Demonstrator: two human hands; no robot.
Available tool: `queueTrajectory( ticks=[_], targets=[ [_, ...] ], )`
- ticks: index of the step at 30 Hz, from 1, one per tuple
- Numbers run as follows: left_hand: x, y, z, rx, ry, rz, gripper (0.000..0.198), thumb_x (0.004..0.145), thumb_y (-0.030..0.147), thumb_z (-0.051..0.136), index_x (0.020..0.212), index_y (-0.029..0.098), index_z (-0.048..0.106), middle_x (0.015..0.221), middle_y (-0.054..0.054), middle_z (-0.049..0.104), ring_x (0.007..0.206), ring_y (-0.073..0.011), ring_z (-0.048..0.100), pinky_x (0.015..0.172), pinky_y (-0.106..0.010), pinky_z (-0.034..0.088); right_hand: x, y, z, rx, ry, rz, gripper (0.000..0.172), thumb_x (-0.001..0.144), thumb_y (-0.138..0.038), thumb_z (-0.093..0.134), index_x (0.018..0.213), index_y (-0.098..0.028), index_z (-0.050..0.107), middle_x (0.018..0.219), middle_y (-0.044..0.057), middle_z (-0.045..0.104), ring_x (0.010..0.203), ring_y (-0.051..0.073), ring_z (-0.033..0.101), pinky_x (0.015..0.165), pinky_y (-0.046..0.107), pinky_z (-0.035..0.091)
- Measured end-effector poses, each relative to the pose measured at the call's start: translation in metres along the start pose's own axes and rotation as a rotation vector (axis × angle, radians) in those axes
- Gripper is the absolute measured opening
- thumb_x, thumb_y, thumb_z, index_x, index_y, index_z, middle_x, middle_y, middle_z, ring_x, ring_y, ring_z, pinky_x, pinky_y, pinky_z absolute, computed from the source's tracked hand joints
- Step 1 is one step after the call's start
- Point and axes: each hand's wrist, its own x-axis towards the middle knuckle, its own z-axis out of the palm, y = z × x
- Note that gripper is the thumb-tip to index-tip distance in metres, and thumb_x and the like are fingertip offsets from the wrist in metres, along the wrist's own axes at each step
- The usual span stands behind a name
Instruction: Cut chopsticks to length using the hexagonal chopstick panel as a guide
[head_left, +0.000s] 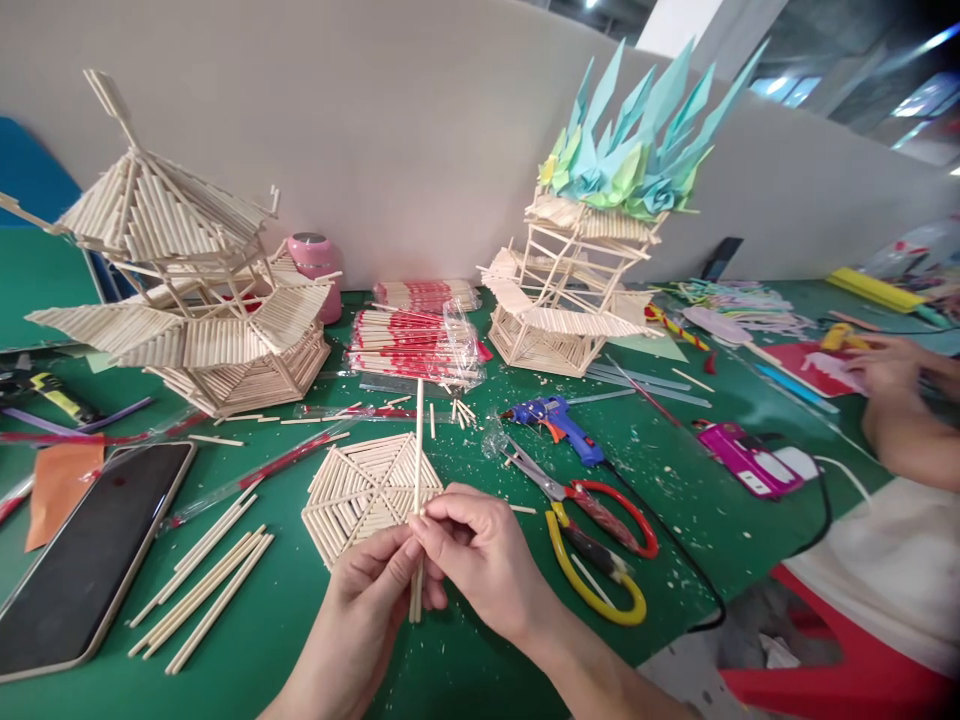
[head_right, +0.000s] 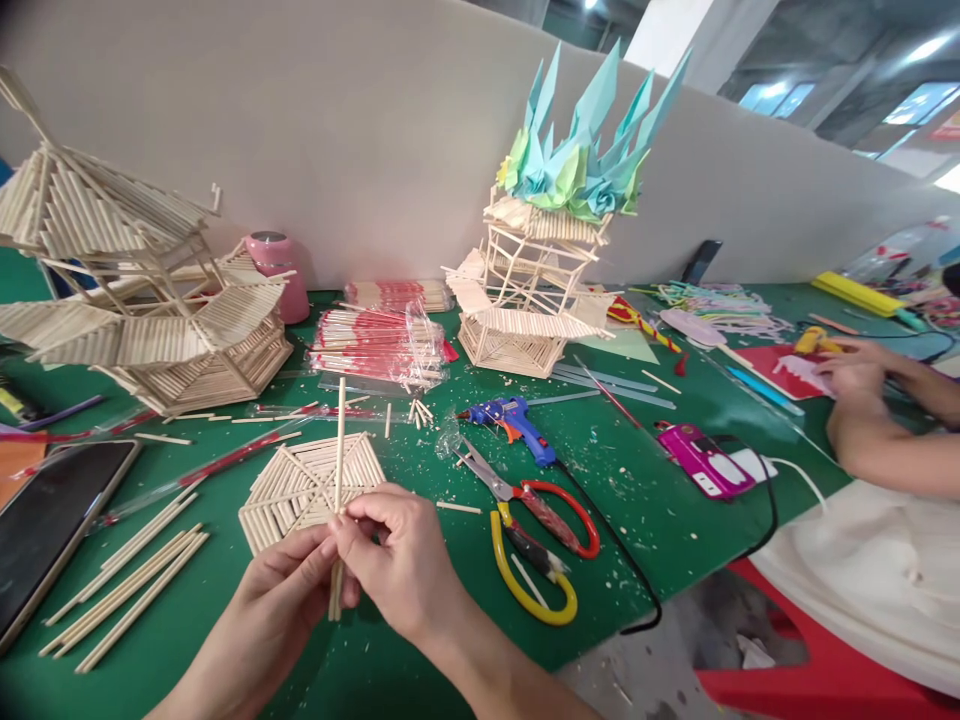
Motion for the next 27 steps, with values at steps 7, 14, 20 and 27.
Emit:
queueTrajectory(
  ticks=[7, 14, 20, 27],
  targets=[
    [0.001, -0.004, -0.001, 0.029, 0.05, -0.053, 0.017, 0.073, 0.031, 0.067, 0.074, 0.014, 0.069, 0.06, -0.001, 0.063, 0.05, -0.0091, 0.052, 0.05, -0.021, 0.037, 0.002, -0.011, -0.022, -0.159, 0.318, -0.15, 0.02, 0.087, -0.03, 0.047, 0.101, -0.017, 0.054, 0.054, -0.006, 0.041, 0.046, 0.01, 0.04, 0.045, 0.023, 0.033],
    [0.001, -0.001, 0.003, -0.001, 0.059, -0.097, 0.023, 0.064, 0.035, 0.073, 0.07, 0.014, 0.07, 0.054, -0.001, 0.063, 0.046, -0.0086, 0.052, 0.047, -0.02, 0.036, 0.025, -0.017, -0.032, -0.139, -0.005, -0.176, 0.029, 0.091, -0.03, 0.038, 0.069, -0.018, 0.051, 0.058, -0.005, 0.041, 0.053, 0.009, 0.04, 0.05, 0.022, 0.033],
    [0.001, 0.002, 0.0, 0.005, 0.073, -0.088, 0.023, 0.065, 0.036, 0.073, 0.069, 0.013, 0.069, 0.057, -0.001, 0.062, 0.048, -0.0079, 0.052, 0.048, -0.019, 0.038, 0.035, -0.022, -0.086, -0.165, 0.462, -0.369, 0.022, 0.088, -0.028, 0.042, 0.07, -0.02, 0.051, 0.057, -0.005, 0.04, 0.05, 0.009, 0.036, 0.046, 0.022, 0.028],
    [0.005, 0.0, -0.008, -0.013, 0.082, -0.051, 0.02, 0.068, 0.033, 0.071, 0.072, 0.014, 0.069, 0.06, 0.0, 0.062, 0.052, -0.0077, 0.052, 0.051, -0.018, 0.039, 0.027, -0.01, -0.198, -0.151, 0.947, -0.311, 0.027, 0.079, -0.023, 0.046, 0.052, -0.021, 0.04, 0.058, -0.002, 0.046, 0.048, 0.009, 0.041, 0.044, 0.023, 0.029]
  ],
)
